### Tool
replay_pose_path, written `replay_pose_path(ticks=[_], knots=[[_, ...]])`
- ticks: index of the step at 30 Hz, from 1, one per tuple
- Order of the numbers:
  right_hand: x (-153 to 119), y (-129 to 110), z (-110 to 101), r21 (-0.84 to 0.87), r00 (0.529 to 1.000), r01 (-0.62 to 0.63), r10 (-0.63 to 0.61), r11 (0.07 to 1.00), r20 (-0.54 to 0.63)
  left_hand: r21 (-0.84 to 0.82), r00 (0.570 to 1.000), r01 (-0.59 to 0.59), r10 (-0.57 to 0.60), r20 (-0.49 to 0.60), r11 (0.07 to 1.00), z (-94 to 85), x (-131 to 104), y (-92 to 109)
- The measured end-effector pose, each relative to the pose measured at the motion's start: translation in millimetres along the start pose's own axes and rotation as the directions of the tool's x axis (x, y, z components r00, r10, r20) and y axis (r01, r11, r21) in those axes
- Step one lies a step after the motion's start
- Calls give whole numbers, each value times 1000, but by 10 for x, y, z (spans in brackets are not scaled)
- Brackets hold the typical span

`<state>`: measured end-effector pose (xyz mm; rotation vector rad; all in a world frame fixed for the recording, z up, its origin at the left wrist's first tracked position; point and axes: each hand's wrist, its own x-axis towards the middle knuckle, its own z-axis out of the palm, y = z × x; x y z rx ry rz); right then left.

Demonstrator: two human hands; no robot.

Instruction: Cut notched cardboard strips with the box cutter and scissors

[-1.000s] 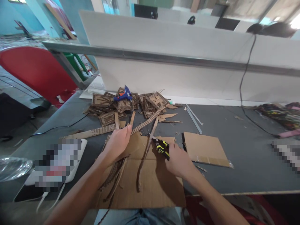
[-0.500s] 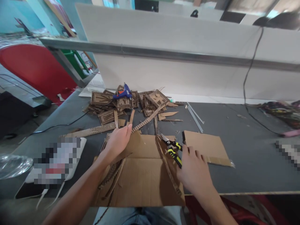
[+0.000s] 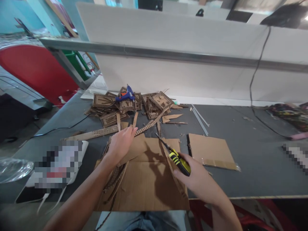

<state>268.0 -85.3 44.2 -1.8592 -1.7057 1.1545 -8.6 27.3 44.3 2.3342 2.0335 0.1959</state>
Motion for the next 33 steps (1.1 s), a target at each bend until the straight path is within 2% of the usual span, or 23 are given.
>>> replay_pose_path(ticks=[3, 7, 9, 13, 18, 22, 28, 33], knots=[[-37, -95, 101, 203, 994, -18, -4, 979, 107, -49, 998, -17, 14, -63, 999, 7, -3, -18], [-16, -239, 176, 312, 984, -64, 7, 948, 180, -150, 1000, 4, -1, 23, 989, -45, -17, -17], [-3, -294, 207, 339, 983, -53, -11, 939, 184, -210, 1000, -21, 25, 18, 977, -70, -29, -11], [-1, -382, 268, 362, 979, -45, -31, 931, 203, -261, 999, -33, 33, -1, 965, -96, -56, 1], [4, -451, 324, 370, 979, -63, -16, 927, 205, -231, 998, -29, 39, 42, 973, -143, -89, 48], [39, -462, 348, 369, 975, -31, -53, 929, 215, -198, 996, -30, 46, 78, 980, -190, -114, 97], [88, -472, 366, 372, 970, -34, -58, 928, 235, -188, 997, -24, 38, 74, 982, -220, -143, 113], [96, -472, 408, 346, 975, 5, -82, 938, 208, -173, 996, -17, 32, 83, 985, -246, -160, 122]])
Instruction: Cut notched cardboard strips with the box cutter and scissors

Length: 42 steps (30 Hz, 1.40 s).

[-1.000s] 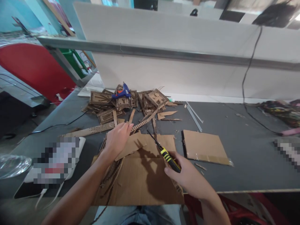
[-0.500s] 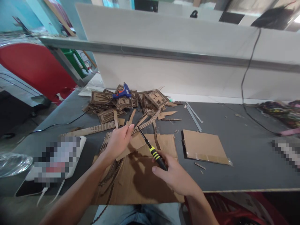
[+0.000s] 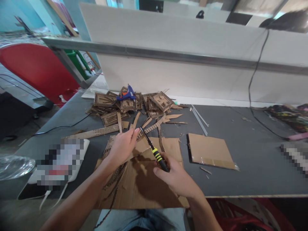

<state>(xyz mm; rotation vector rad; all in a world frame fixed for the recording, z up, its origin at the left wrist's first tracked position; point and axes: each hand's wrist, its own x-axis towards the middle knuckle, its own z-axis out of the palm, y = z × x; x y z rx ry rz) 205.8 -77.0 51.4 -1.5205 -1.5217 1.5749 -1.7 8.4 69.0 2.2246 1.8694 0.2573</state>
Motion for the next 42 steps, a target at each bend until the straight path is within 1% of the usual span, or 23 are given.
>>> replay_pose_path(ticks=[3, 7, 11, 13, 16, 18, 20, 21, 22, 23, 25, 26, 28, 30, 32, 35, 37, 39, 42], knots=[[8, 9, 31, -38, 999, 44, -45, 998, -23, 31, 1000, 18, -18, 5, 999, -9, -11, 21], [26, 29, 71, -127, 994, 68, -79, 990, -81, 48, 999, 37, -38, 12, 998, -20, -33, 43], [70, 84, 104, -163, 989, 82, -100, 983, -110, 6, 999, 43, -44, 24, 999, -26, -55, 33], [96, 123, 107, -153, 980, 81, -107, 985, -168, -40, 998, 56, -55, 30, 998, -16, -69, 1], [110, 180, 76, -75, 946, 107, -125, 991, -301, -142, 995, 99, -98, 17, 985, 15, -120, -109], [94, 218, 23, -36, 931, 128, -133, 991, -341, -237, 989, 138, -147, -24, 962, 31, -192, -231], [68, 270, -51, -62, 922, 118, -132, 991, -363, -332, 975, 165, -203, -85, 929, 34, -296, -389], [57, 308, -94, -104, 913, 90, -124, 990, -389, -367, 969, 174, -226, -103, 914, 33, -356, -477], [50, 357, -139, -159, 894, 46, -112, 986, -433, -394, 962, 186, -249, -116, 900, 32, -418, -565], [48, 418, -186, -220, 865, -7, -104, 976, -491, -416, 962, 193, -255, -98, 889, 34, -480, -651], [58, 568, -275, -345, 788, -128, -116, 930, -604, -416, 957, 263, -291, -5, 870, 50, -594, -798], [67, 653, -314, -403, 761, -175, -136, 899, -634, -402, 958, 274, -287, 28, 874, 65, -643, -850], [86, 821, -367, -479, 725, -244, -170, 843, -667, -366, 967, 240, -255, 8, 899, 100, -719, -896], [102, 960, -379, -521, 692, -273, -211, 809, -690, -319, 979, 193, -202, 4, 928, 123, -766, -858], [118, 1054, -352, -550, 648, -270, -273, 790, -711, -275, 985, 171, -167, 35, 946, 122, -784, -753], [153, 1119, -276, -576, 577, -260, -354, 775, -736, -166, 989, 132, -119, 87, 977, 96, -761, -543], [182, 1131, -232, -593, 532, -278, -393, 756, -750, -76, 987, 117, -107, 122, 990, 85, -725, -417], [207, 1135, -208, -612, 511, -297, -419, 733, -750, 13, 982, 107, -108, 156, 994, 86, -688, -322], [228, 1140, -206, -623, 520, -298, -424, 724, -741, 108, 984, 99, -114, 140, 989, 81, -663, -235]])
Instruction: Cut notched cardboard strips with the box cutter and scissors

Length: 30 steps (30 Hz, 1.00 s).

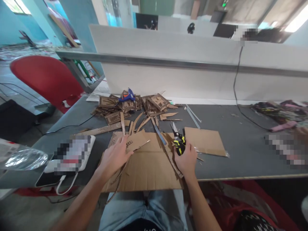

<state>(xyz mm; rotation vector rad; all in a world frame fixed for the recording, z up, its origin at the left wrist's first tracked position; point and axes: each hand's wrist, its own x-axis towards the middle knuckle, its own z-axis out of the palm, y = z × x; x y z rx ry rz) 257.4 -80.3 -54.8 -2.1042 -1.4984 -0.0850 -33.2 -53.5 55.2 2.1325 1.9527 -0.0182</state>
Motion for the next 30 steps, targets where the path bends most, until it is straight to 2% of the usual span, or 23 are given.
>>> replay_pose_path(ticks=[6, 11, 13, 15, 19, 22, 24, 27, 30], knots=[[13, 20, 12, 44, 1000, 16, -15, 999, -17, 43, 995, 51, -47, -91, 998, -54, -102, 143], [5, 32, 19, 40, 1000, 14, -14, 999, -11, 14, 987, 95, -93, -129, 995, 69, -190, 482], [2, 42, 20, 44, 1000, 17, -17, 999, -15, 9, 998, 29, -28, -64, 1000, 114, -221, 595], [-2, 52, 21, 55, 1000, 21, -20, 998, -16, -1, 1000, -16, 16, 4, 1000, 119, -274, 624], [-10, 64, 19, 78, 999, 31, -29, 996, -20, 24, 987, 63, -65, 145, 998, 65, -450, 413], [-17, 62, 11, 88, 999, 32, -29, 996, -31, 78, 971, 151, -163, 178, 985, 60, -574, 184], [-22, 61, 5, 95, 999, 26, -22, 995, -37, 81, 958, 172, -186, 219, 982, 81, -618, 84], [-32, 72, 3, 90, 999, 27, -24, 996, -31, 77, 946, 205, -217, 240, 976, 118, -622, 26], [-42, 92, 5, 81, 999, 31, -30, 996, -24, 68, 950, 221, -231, 212, 973, 125, -593, 22]])
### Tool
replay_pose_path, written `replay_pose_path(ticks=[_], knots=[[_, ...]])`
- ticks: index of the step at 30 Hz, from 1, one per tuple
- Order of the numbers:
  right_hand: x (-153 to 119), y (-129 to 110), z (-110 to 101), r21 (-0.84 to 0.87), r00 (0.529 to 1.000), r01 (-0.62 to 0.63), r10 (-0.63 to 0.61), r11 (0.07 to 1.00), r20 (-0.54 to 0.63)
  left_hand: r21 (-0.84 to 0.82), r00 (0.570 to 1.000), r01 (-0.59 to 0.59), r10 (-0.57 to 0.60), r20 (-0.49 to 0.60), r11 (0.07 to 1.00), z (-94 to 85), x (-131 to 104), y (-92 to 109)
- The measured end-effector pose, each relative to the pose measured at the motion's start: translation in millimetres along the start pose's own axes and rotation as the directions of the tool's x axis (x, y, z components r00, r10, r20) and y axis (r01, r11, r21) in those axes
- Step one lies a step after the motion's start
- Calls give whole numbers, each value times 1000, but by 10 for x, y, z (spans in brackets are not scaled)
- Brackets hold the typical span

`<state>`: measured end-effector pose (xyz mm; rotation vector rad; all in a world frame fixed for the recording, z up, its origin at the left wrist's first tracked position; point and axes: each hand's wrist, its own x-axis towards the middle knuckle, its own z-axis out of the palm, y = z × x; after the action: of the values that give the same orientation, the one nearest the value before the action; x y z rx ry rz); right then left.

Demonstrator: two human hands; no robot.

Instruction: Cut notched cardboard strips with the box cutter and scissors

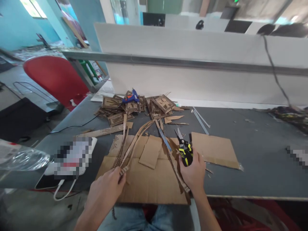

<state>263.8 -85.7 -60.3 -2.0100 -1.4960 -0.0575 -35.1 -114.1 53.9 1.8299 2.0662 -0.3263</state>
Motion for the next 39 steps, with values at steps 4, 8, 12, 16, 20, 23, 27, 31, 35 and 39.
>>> replay_pose_path(ticks=[4, 8, 12, 16, 20, 23, 27, 31, 35, 39], knots=[[-5, 13, -10, -8, 1000, 9, -9, 1000, 7, -33, 995, 60, -62, -79, 998, -43, 4, -22], [-6, 11, -24, -5, 1000, 14, -13, 1000, 9, -122, 991, 79, -92, -102, 989, -37, 11, -110], [-11, 11, -19, -4, 1000, 9, -9, 1000, 13, -464, 984, -11, -72, -160, 886, 47, 59, -233], [-18, 26, -3, -4, 1000, 15, -15, 1000, -2, -731, 963, -181, -34, -268, 658, 82, 72, -305], [-19, 39, 4, 27, 998, 47, -46, 999, -39, -893, 970, -224, -3, -245, 391, 47, 57, -304], [-18, 31, 5, 43, 996, 79, -77, 996, -45, -988, 995, -101, -2, -102, 120, 48, 66, -273], [-10, 2, 25, 37, 993, 115, -114, 993, -33, -997, 998, 1, 67, -4, -72, 94, 81, -169], [20, -55, -23, 76, 984, 175, -174, 982, -23, -995, 996, -19, 80, -27, -102, 84, 84, -19], [87, -265, -301, 299, 994, 96, -106, 950, 16, -997, 983, -57, 173, -63, -43, -25, 133, 101], [222, -722, -572, 586, 895, -287, -7, 758, 447, -995, 943, -85, 326, -63, 54, -148, 201, 200]])
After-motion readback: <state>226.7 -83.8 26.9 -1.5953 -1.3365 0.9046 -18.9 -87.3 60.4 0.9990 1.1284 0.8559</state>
